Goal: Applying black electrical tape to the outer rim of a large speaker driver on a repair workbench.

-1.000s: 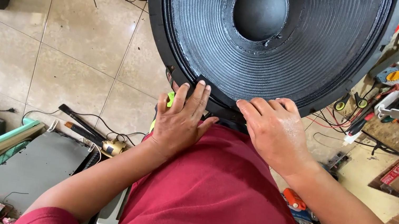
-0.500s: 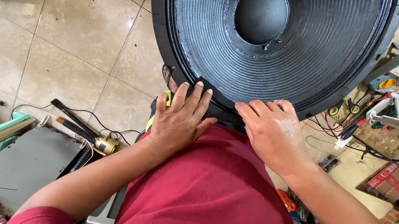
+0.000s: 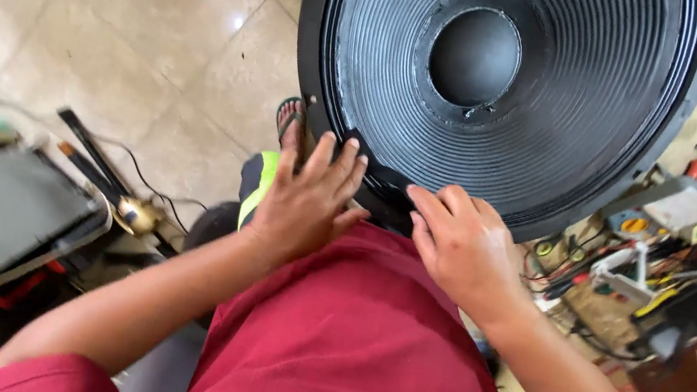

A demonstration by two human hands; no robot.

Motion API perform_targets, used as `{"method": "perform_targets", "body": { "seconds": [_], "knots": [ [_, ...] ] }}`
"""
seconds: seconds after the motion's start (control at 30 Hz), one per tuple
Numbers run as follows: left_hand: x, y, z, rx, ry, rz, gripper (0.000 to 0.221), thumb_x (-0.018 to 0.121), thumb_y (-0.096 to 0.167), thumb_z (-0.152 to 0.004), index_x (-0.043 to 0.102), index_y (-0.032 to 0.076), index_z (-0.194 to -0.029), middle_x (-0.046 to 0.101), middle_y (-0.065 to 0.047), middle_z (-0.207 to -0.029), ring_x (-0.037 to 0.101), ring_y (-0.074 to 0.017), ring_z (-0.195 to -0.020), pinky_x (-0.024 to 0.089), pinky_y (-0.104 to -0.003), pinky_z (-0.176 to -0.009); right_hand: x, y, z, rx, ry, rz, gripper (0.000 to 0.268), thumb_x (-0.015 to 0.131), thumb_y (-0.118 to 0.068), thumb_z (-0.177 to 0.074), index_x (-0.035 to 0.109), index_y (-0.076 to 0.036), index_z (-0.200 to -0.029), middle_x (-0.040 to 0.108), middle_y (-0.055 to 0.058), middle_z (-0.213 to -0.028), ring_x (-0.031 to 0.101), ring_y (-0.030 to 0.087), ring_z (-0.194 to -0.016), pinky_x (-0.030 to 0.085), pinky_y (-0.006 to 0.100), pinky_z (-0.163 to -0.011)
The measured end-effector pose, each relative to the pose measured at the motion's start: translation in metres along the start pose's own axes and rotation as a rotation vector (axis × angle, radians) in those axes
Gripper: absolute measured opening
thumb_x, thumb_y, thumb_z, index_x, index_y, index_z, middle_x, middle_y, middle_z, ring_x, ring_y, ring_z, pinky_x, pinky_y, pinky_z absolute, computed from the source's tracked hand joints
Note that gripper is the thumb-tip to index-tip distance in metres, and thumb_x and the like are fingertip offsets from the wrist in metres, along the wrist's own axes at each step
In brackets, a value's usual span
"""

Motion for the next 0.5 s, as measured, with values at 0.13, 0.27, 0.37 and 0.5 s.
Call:
{"method": "perform_targets", "body": {
  "seconds": [0.13,0.27,0.37,0.5],
  "knots": [
    [0.000,0.002,0.001,-0.069,0.051,-0.032,0.059,0.060,0.062,-0.093,0.066,0.019,-0.134,0.064,-0.008,-0.140,0.050,-0.0337,-0.137,0.037,-0.055,-0.098,0.000,0.001,-0.003,-0.153,0.006,-0.048,0.025,0.052,-0.029,-0.102,0.065,-0.021,-0.121,0.055,0.000,-0.085,0.065,0.023,-0.075,0.053,0.036,-0.076],
    [-0.003,0.007,0.003,-0.086,0.087,-0.062,0.054,0.056,0.063,-0.097,0.070,0.021,-0.128,0.067,-0.006,-0.137,0.051,-0.0312,-0.138,0.036,-0.053,-0.097,0.002,-0.001,0.002,-0.243,0.035,-0.044,0.024,0.052,-0.033,-0.103,0.063,-0.020,-0.120,0.057,0.001,-0.085,0.066,0.020,-0.081,0.046,0.035,-0.079],
    [-0.004,0.007,0.001,-0.107,0.052,-0.053,0.054,0.059,0.063,-0.096,0.072,0.021,-0.127,0.067,-0.005,-0.137,0.048,-0.0314,-0.140,0.034,-0.055,-0.101,0.000,-0.002,0.001,-0.267,0.029,-0.063,0.022,0.055,-0.031,-0.102,0.063,-0.018,-0.118,0.059,0.002,-0.083,0.067,0.020,-0.082,0.046,0.034,-0.079],
    [-0.003,0.006,0.000,-0.105,-0.053,-0.053,0.055,0.061,0.064,-0.093,0.073,0.023,-0.128,0.067,-0.003,-0.138,0.043,-0.0307,-0.143,0.029,-0.058,-0.106,0.003,-0.001,0.000,-0.255,0.024,-0.039,0.022,0.057,-0.030,-0.101,0.065,-0.017,-0.118,0.061,0.001,-0.082,0.067,0.019,-0.081,0.046,0.033,-0.077]
  ]
}}
Point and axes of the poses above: each hand's wrist, its own z-axis away from the middle knuckle, its own x-axis out of the palm, y = z × x, the point moved 6 cm from there along -z, towards the middle knuckle
